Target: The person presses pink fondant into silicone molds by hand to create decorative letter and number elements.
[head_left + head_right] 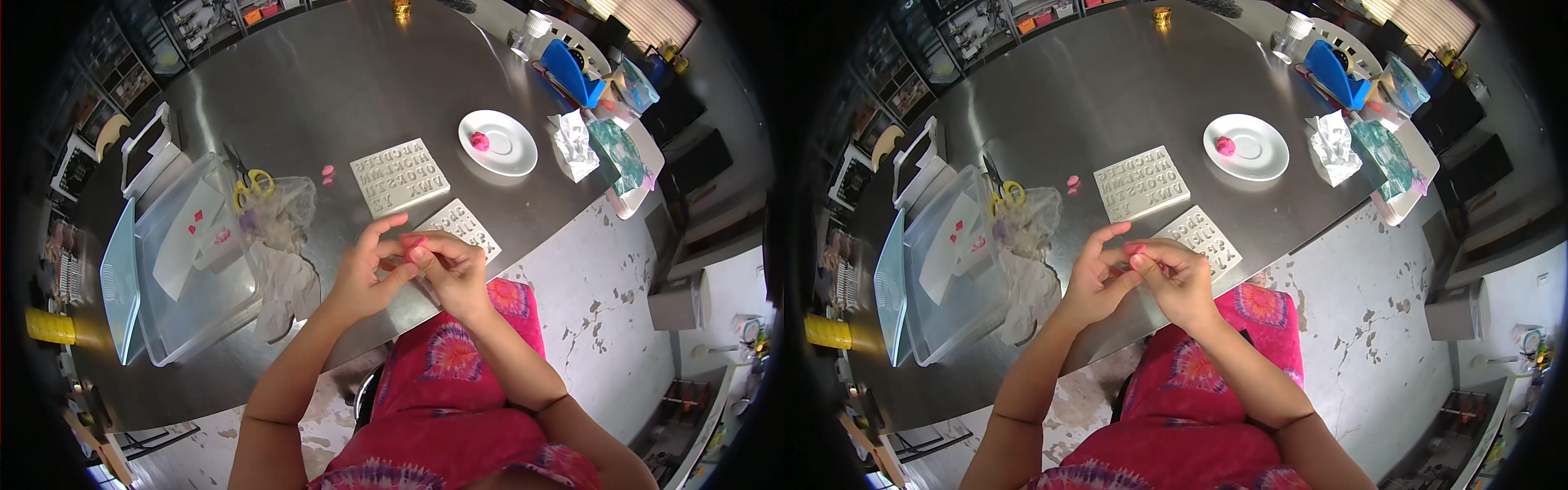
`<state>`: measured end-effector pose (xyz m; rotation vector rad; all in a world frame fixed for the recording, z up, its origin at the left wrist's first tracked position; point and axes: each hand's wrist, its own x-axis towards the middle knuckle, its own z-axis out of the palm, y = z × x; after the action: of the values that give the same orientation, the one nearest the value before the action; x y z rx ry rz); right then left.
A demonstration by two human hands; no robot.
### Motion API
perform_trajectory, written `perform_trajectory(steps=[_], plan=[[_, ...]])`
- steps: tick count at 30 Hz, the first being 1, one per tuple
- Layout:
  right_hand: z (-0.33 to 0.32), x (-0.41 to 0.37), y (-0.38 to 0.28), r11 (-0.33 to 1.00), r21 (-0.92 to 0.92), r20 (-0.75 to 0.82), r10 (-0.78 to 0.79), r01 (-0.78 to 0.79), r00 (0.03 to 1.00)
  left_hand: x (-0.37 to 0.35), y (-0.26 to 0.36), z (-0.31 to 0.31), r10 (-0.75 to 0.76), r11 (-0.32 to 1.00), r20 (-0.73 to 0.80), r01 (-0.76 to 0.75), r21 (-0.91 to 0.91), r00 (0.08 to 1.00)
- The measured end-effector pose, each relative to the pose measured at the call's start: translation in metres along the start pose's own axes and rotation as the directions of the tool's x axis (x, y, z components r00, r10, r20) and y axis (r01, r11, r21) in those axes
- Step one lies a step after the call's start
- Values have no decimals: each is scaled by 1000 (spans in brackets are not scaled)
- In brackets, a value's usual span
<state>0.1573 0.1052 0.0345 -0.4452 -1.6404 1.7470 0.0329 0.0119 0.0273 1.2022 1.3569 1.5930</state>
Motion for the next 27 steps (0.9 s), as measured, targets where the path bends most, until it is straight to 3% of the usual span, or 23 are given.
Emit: perform_trajectory(steps=[4,6,9,14,16,20,22,23,25,27], plan=[[-5,-3,2,999,5,-55,48,-47,997,-2,-1,-1,28,983,35,-34,180,999],[-7,-2,3,997,20,-74,71,-69,995,-1,-1,1,79,968,-32,-69,241,996],[-9,-1,2,998,58,-95,36,-31,995,0,2,2,138,957,-34,-124,260,990],[-9,-2,-2,980,186,-101,96,-76,990,0,-1,0,215,944,-46,-196,267,975],[-12,-2,-12,983,157,-119,118,-99,986,1,-3,-2,238,932,-25,-221,288,971],[-37,8,-14,987,153,-244,89,-52,966,6,-5,-5,222,945,-122,-183,271,968],[-58,14,-21,992,104,-218,97,-76,971,12,2,-5,218,940,-191,-154,303,957],[-65,16,-24,993,82,-192,102,-88,976,16,11,-6,219,941,-187,-157,301,958],[-67,16,-34,993,39,-215,120,-114,969,27,26,-9,130,834,-41,-87,545,991],[-69,15,-35,989,1,-229,142,-146,963,37,30,-8,153,782,5,-125,611,988]])
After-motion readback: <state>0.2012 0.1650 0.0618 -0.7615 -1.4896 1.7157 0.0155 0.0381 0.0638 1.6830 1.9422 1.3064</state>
